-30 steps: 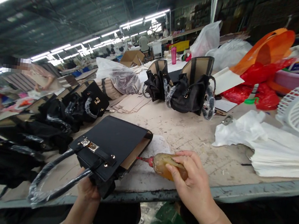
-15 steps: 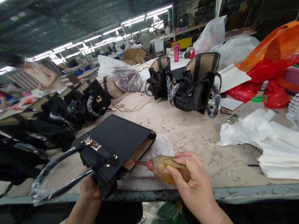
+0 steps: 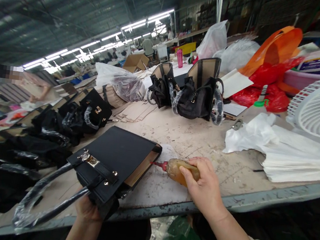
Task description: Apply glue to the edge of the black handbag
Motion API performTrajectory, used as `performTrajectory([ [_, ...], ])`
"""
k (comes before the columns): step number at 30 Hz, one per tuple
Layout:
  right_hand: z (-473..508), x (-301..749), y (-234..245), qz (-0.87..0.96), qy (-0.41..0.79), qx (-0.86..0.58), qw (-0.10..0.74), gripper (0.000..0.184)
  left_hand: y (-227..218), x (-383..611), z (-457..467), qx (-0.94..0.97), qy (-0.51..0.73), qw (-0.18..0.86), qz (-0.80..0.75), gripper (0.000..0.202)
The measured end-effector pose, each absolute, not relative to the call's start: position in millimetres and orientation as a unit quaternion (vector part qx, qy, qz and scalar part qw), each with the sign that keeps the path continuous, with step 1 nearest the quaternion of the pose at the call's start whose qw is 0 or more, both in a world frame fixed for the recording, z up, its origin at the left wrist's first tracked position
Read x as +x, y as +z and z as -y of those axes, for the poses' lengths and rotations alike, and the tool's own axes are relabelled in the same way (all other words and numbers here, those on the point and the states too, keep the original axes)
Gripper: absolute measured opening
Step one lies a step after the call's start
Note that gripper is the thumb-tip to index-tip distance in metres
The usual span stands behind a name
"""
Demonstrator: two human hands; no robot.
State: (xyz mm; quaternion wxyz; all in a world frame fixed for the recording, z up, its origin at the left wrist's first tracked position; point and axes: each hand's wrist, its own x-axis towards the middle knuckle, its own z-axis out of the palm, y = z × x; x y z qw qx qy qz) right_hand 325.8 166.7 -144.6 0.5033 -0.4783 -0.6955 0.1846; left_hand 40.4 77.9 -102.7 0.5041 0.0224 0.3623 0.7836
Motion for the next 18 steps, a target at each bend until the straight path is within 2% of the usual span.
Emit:
performTrajectory([
  [5, -171.4, 326.6, -147.4, 0.685, 0.178, -0.497, 0.503, 0.02, -113.0, 34.2, -76.0, 0.066, 0.768, 0.555, -0.312, 0.031],
  [10, -175.7, 326.8, -151.8, 0.676, 0.187, -0.513, 0.496, 0.023, -108.3, 37.5, -78.1, 0.009, 0.775, 0.492, -0.396, 0.035],
  [15, -167.4, 326.0, -149.1, 0.651, 0.29, -0.533, 0.456, 0.026, -98.4, 42.8, -80.7, 0.01, 0.755, 0.506, -0.417, 0.034],
  [18, -158.6, 324.8, -143.3, 0.633, 0.368, -0.534, 0.423, 0.028, -97.3, 44.5, -80.7, 0.003, 0.762, 0.472, -0.443, 0.032],
])
